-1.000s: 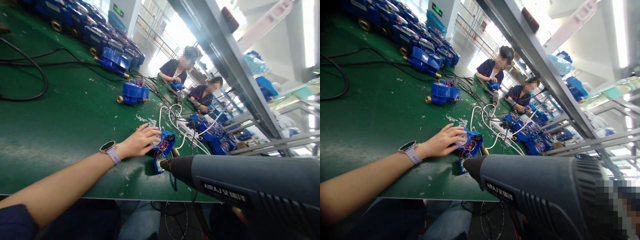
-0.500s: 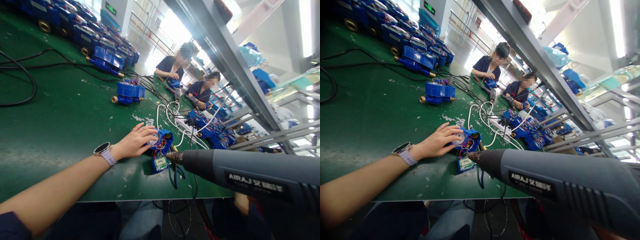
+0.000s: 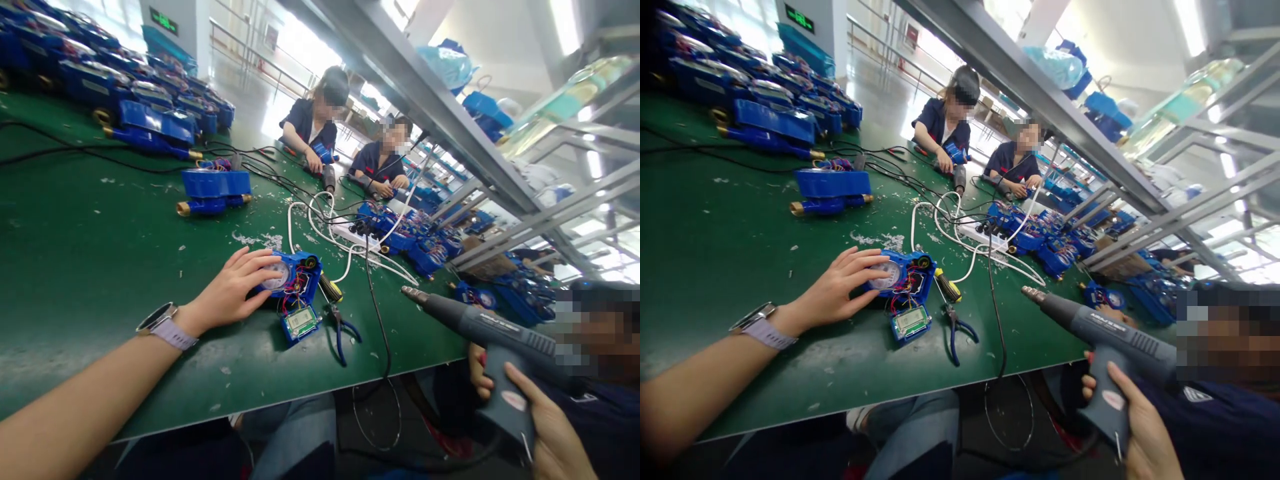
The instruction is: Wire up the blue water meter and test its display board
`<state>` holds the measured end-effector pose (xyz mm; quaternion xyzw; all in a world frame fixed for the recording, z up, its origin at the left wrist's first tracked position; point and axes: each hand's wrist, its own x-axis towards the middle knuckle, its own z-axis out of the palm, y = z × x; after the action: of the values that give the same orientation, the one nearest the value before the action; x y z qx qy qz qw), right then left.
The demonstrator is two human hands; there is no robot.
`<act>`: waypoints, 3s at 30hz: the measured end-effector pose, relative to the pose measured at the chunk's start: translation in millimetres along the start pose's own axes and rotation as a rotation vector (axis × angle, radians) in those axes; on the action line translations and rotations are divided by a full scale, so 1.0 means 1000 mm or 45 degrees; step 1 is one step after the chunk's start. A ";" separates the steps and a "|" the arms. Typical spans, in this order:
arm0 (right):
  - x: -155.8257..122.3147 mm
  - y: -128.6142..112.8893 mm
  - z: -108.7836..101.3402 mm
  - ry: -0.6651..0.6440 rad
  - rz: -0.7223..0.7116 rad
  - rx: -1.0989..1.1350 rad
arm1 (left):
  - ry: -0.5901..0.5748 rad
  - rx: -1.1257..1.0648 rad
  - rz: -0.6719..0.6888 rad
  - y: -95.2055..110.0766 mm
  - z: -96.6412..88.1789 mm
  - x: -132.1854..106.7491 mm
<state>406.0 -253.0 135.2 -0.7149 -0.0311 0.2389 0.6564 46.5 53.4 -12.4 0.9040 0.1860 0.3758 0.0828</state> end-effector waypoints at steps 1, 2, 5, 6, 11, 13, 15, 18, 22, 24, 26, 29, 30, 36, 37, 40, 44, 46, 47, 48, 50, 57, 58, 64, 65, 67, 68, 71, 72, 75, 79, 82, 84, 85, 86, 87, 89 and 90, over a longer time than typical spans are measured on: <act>0.012 0.007 -0.006 -0.004 0.060 0.034 | 0.008 0.005 0.005 0.000 0.000 0.000; 0.024 0.014 -0.011 -0.019 0.116 0.067 | 0.016 0.009 0.010 0.000 0.001 0.000; 0.053 0.035 -0.020 -0.072 0.228 0.144 | 0.022 0.013 -0.002 0.002 0.002 0.001; 0.062 0.043 -0.021 -0.088 0.258 0.162 | 0.024 0.013 -0.010 0.003 0.002 0.001; 0.105 0.080 -0.016 0.000 0.139 0.076 | 0.045 0.003 -0.024 0.006 0.004 0.001; 0.124 0.094 -0.013 0.052 0.032 -0.105 | 0.047 -0.002 -0.026 0.006 0.005 0.001; 0.143 0.104 -0.010 0.085 -0.084 -0.263 | 0.043 -0.005 -0.029 0.006 0.006 0.001; 0.171 0.112 -0.005 0.187 -0.232 -0.388 | 0.032 -0.010 -0.038 0.006 0.005 0.001; 0.192 0.111 0.002 0.314 -0.390 -0.588 | 0.029 -0.009 -0.051 0.009 0.004 0.002; 0.185 0.108 0.009 0.349 -0.595 -0.840 | 0.027 -0.003 -0.059 0.010 0.003 0.003; 0.164 0.108 0.020 0.351 -0.898 -1.046 | 0.020 0.002 -0.067 0.011 0.002 0.004; 0.116 0.116 0.044 0.228 -1.269 -1.020 | 0.012 0.005 -0.071 0.011 0.001 0.004; 0.099 0.121 0.053 0.131 -1.372 -1.007 | 0.008 0.004 -0.074 0.011 0.001 0.004; 0.031 0.165 0.105 -0.537 -1.563 -0.999 | -0.005 0.013 -0.089 0.010 0.000 0.004; 0.026 0.171 0.112 -0.582 -1.534 -1.016 | -0.010 0.020 -0.094 0.010 0.000 0.004; 0.019 0.181 0.128 -0.627 -1.464 -1.138 | -0.024 0.042 -0.104 0.014 -0.004 0.004; 0.017 0.184 0.132 -0.609 -1.474 -1.230 | 0.001 0.048 -0.124 0.024 -0.011 0.000; 0.018 0.183 0.128 -0.605 -1.489 -1.197 | 0.051 0.024 -0.122 0.027 -0.014 -0.004; 0.020 0.183 0.126 -0.584 -1.494 -1.168 | 0.083 0.007 -0.119 0.028 -0.015 -0.007; 0.022 0.183 0.124 -0.544 -1.499 -1.139 | 0.118 -0.011 -0.119 0.029 -0.016 -0.009; 0.028 0.181 0.121 -0.418 -1.513 -1.119 | 0.176 -0.048 -0.124 0.030 -0.017 -0.014; 0.033 0.166 0.141 -0.345 -1.635 -1.241 | 0.114 -0.197 -0.077 0.033 -0.016 -0.009; 0.031 0.166 0.148 -0.416 -1.642 -1.234 | 0.065 -0.218 -0.054 0.034 -0.015 -0.008; 0.030 0.175 0.175 -0.591 -1.496 -1.301 | -0.393 -0.240 -0.197 0.041 -0.003 -0.010; 0.031 0.176 0.174 -0.572 -1.442 -1.262 | -0.468 -0.230 -0.242 0.042 -0.001 -0.010; 0.030 0.176 0.168 -0.501 -1.258 -1.116 | -0.593 -0.211 -0.331 0.045 0.002 -0.009; 0.028 0.176 0.164 -0.468 -1.119 -1.013 | -0.641 -0.213 -0.383 0.047 0.003 -0.008; 0.011 0.172 0.154 -0.406 -0.689 -0.647 | -0.719 -0.297 -0.549 0.053 0.007 -0.006; 0.003 0.171 0.153 -0.408 -0.599 -0.534 | -0.725 -0.336 -0.605 0.055 0.008 -0.005; -0.022 0.170 0.161 -0.496 -0.497 -0.279 | -0.708 -0.460 -0.778 0.061 0.012 -0.004; -0.042 0.177 0.182 -0.688 -0.284 -0.114 | -0.686 -0.675 -0.966 0.064 0.016 -0.001; -0.046 0.185 0.194 -0.783 -0.142 -0.028 | -0.668 -0.784 -1.028 0.064 0.018 -0.002; -0.047 0.189 0.197 -0.796 -0.126 0.022 | -0.649 -0.846 -1.040 0.064 0.020 -0.004; -0.048 0.190 0.197 -0.799 -0.126 0.038 | -0.642 -0.876 -1.041 0.063 0.020 -0.005; -0.049 0.191 0.197 -0.805 -0.130 0.053 | -0.640 -0.904 -1.043 0.063 0.020 -0.006; -0.050 0.191 0.196 -0.817 -0.132 0.063 | -0.640 -0.927 -1.045 0.063 0.020 -0.007; -0.051 0.190 0.193 -0.852 -0.127 0.062 | -0.649 -0.957 -1.048 0.063 0.020 -0.007; -0.052 0.190 0.192 -0.863 -0.130 0.062 | -0.651 -0.971 -1.048 0.064 0.019 -0.007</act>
<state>235.9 -120.3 -34.6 -0.5766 -0.2777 0.4304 0.6365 73.0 -8.0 -12.0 0.7263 0.3466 0.1245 0.5804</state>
